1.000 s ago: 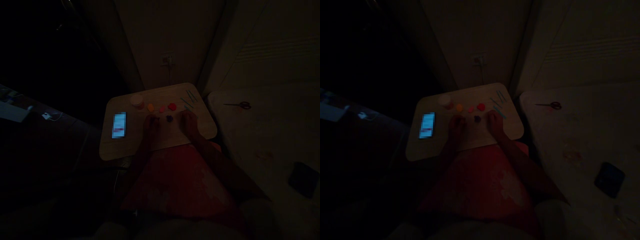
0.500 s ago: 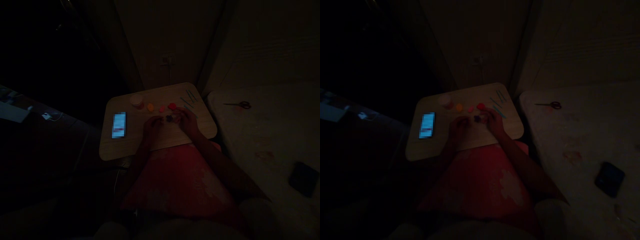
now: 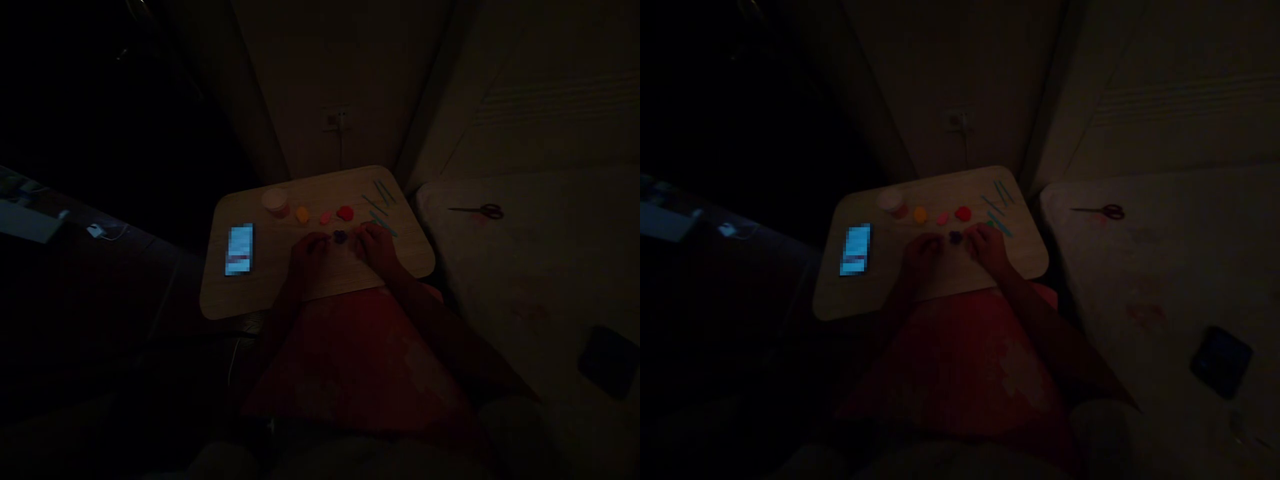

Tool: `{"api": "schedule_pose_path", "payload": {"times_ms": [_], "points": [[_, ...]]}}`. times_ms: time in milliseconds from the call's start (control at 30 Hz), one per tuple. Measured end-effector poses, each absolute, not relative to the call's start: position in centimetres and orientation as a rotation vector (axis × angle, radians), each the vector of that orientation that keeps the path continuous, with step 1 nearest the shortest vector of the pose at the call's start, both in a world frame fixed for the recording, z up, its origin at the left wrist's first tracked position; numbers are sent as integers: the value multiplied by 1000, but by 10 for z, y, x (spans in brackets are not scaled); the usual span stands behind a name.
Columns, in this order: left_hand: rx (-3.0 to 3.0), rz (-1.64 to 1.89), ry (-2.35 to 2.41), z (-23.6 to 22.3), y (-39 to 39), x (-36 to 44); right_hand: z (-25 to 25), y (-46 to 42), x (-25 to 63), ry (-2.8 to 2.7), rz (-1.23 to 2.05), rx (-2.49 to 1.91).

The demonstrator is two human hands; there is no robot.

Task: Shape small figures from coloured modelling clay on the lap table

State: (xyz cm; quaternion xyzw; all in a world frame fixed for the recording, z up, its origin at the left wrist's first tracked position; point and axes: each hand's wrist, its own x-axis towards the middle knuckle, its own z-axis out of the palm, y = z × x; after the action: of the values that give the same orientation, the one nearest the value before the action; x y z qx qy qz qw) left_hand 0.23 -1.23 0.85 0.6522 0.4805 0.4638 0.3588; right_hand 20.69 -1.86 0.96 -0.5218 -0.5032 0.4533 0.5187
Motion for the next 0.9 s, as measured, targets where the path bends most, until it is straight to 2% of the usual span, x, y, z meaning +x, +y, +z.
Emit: {"api": "schedule_pose_path", "payload": {"times_ms": [233,433,700,900], "points": [[1656,1225,1221,9,-14,4,9,-17,207,-1295,1027,-1252],[1569,1269,1183,1,-12,4,2,-14,208,-1258,1074,-1054],[1557,1279,1039,3,-12,6,1,-14,208,-1216,1065,-1092],[1634,1219,1168,5,-12,3,5,-16,209,-1238,1071,-1105]]}}
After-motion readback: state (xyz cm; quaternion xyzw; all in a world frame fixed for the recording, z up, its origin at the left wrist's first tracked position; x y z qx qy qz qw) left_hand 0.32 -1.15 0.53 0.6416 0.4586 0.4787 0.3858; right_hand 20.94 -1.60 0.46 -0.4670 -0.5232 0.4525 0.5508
